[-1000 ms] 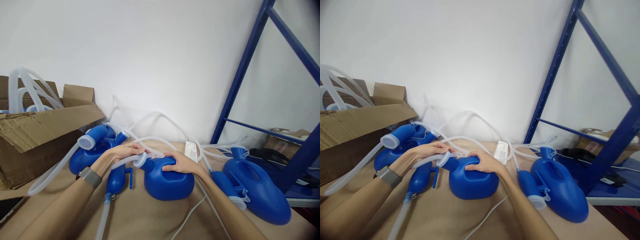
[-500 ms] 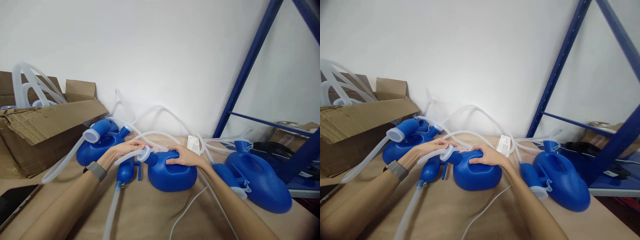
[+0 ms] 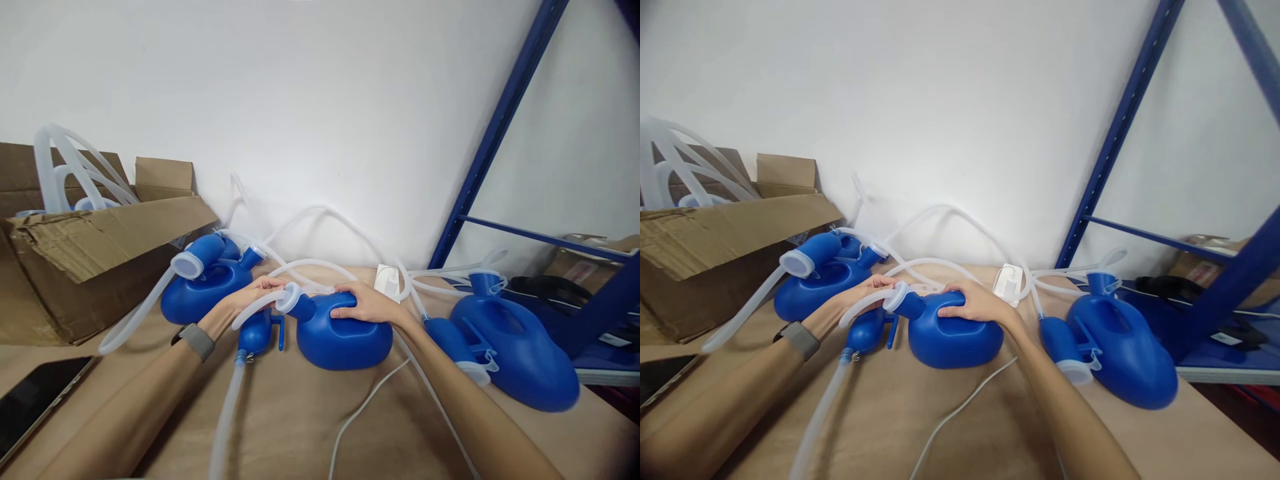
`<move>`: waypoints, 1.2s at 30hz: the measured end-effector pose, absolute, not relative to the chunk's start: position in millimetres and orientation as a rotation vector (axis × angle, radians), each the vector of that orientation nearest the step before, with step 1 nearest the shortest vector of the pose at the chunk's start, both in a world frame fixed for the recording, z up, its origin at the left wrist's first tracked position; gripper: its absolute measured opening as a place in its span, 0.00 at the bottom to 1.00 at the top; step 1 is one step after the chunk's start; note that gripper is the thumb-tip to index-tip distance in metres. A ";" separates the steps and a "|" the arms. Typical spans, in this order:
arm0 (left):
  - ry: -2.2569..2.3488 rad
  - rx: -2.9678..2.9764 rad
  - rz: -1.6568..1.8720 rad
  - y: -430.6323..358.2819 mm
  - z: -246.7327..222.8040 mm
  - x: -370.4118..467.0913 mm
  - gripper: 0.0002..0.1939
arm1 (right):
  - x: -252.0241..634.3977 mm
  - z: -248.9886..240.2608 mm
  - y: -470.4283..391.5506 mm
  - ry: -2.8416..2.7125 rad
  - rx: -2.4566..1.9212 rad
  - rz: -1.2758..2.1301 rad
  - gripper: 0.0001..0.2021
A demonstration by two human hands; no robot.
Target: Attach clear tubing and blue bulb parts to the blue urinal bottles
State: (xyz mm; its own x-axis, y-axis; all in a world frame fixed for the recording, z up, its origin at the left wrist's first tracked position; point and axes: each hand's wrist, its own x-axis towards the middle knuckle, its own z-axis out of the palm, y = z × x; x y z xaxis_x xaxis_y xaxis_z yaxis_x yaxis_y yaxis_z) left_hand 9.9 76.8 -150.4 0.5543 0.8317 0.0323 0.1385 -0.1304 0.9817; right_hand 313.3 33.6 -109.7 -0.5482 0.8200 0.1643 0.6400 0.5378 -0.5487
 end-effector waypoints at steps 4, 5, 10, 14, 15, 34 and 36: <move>0.761 1.532 0.717 78.2 -142.2 4.6 0.30 | 313.1 -108.2 32.6 -2.392 -1.157 0.603 0.28; 0.719 1.521 0.708 76.9 -135.8 2.2 0.32 | 313.3 -108.0 32.4 -2.395 -1.154 0.602 0.29; 0.614 1.721 0.534 59.3 -93.8 -7.0 0.33 | 314.1 -107.9 32.1 -2.370 -1.244 0.596 0.30; 0.662 1.920 0.407 50.7 -75.5 -4.2 0.33 | 313.9 -108.2 32.4 -2.328 -1.302 0.608 0.30; 0.680 1.972 0.391 50.3 -73.4 -2.5 0.33 | 313.8 -108.3 32.6 -2.328 -1.306 0.610 0.31; 0.954 2.659 0.419 1.2 -43.9 39.1 0.24 | 306.7 -103.7 28.9 -2.382 -1.240 0.595 0.28; 1.029 2.693 0.449 -1.8 -44.8 48.4 0.21 | 304.3 -102.5 27.6 -2.386 -1.215 0.636 0.28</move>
State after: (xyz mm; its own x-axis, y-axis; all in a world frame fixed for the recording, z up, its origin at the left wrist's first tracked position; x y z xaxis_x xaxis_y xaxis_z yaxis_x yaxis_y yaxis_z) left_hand 48.4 -1.8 -44.8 0.7076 0.6771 0.2022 0.6086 -0.7293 0.3126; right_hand 304.3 27.6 -102.5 -0.5500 0.8246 0.1326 0.6491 0.5220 -0.5534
